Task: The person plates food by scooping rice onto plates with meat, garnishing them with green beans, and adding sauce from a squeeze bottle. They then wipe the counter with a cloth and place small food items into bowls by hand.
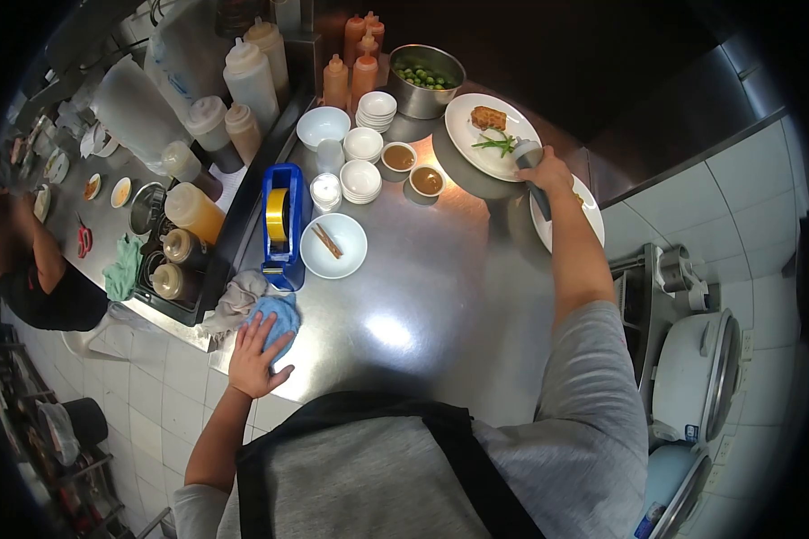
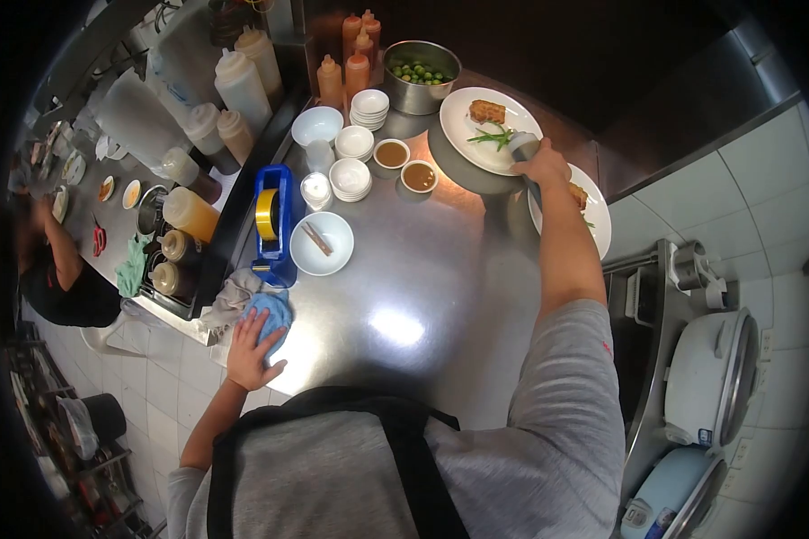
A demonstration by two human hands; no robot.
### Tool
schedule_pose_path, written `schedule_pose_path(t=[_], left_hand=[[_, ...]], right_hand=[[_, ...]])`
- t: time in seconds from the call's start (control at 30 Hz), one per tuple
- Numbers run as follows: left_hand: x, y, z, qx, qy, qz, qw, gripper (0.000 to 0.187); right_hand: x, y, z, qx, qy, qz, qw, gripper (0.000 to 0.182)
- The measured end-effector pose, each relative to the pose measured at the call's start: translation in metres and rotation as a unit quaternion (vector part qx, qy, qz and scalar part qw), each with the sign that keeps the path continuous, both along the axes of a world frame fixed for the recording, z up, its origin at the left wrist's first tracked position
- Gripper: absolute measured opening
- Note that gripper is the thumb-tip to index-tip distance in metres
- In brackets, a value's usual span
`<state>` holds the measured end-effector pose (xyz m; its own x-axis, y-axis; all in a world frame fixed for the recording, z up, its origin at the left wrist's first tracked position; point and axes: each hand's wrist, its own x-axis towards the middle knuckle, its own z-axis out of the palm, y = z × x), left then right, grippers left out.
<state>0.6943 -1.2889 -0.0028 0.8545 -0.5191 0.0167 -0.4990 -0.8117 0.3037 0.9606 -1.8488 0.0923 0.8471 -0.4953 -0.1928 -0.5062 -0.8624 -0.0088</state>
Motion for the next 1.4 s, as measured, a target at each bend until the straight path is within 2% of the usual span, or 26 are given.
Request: schedule_pose_path(t=[0.37,0.67,0.8,0.87,0.9,1.0,1.07,1.17,1.33,1.4], left_hand=[[0.001,0.001,-0.001,-0.003,0.006,0.001,1.0,0.058],[0.001,0.0,0.001,-0.001,0.008,0.004,1.0,0.058],[0.0,0.001,-0.001,-0.004,0.002,0.002,1.0,0.058],[-0.001,0.001,-0.001,-0.003,-0.001,0.001,1.0,0.058],[0.0,0.001,-0.001,-0.001,-0.002,0.0,1.0,0.059],[0.0,0.001,-0.003,-0.003,-0.008,-0.007,1.0,0.06],[-0.001,-0.001,-0.003,-0.006,-0.01,-0.006,1.0,0.06],[-0.002,-0.001,-0.003,-0.008,-0.015,-0.009,1.0,0.06],[-0.003,-0.001,-0.004,-0.009,-0.023,-0.01,1.0,0.061],[-0.003,-0.001,-0.005,-0.012,-0.027,-0.012,0.999,0.061]], right_hand=[[0.02,-0.003,0.001,-0.05,0.041,0.024,0.998,0.085],[0.028,-0.005,0.009,-0.036,-0.003,0.022,0.999,0.082],[0.024,-0.033,-0.004,0.105,-0.158,-0.005,0.982,0.085],[0.022,-0.052,-0.017,0.203,-0.257,-0.013,0.945,0.085],[0.018,-0.059,-0.019,0.267,-0.319,-0.011,0.909,0.08],[-0.016,-0.06,0.016,0.323,-0.371,-0.053,0.869,0.079],[-0.037,-0.083,0.028,0.314,-0.374,-0.054,0.871,0.079],[-0.079,-0.11,0.043,0.235,-0.344,-0.052,0.908,0.083],[-0.143,-0.157,0.024,0.125,-0.257,-0.027,0.958,0.086],[-0.162,-0.161,0.012,0.103,-0.215,-0.04,0.97,0.082]])
